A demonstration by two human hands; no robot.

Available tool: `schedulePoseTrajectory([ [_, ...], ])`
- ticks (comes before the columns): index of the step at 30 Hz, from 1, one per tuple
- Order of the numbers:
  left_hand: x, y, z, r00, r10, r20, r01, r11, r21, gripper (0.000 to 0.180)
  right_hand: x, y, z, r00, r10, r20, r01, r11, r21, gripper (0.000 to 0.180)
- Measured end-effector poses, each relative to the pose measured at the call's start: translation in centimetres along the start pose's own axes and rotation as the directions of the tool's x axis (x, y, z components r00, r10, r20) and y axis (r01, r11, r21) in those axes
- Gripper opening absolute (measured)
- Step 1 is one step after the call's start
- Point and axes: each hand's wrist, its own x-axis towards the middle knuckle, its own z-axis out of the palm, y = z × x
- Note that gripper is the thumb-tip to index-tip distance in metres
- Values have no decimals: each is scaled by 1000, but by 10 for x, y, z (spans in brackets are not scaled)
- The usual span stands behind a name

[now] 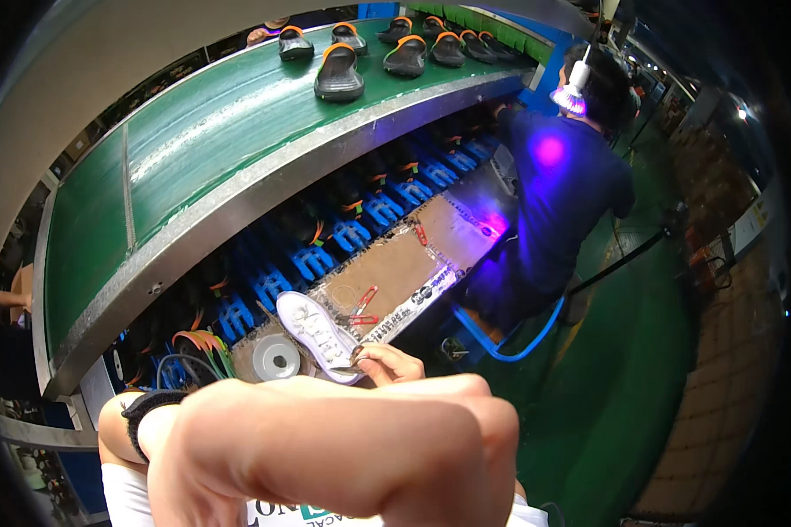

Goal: Applying glue or adhesive to shoe soles and components using a small brush or applicator.

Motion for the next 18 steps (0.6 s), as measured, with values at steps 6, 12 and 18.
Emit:
schedulePoseTrajectory([
  [6, 8, -24, 2, 994, 99, 35, -97, 994, -56, 50, -7, 12, -8, 998, 24, 56, -25, 1000, 16, 7],
  [12, 9, -38, -5, 970, 229, 83, -221, 971, -90, 52, -6, 10, -12, 997, 45, 64, -44, 999, -29, 7],
  [18, 5, -44, 7, 975, 211, 70, -205, 975, -91, 52, -5, 2, -13, 992, 106, 62, -100, 990, -97, 8],
])
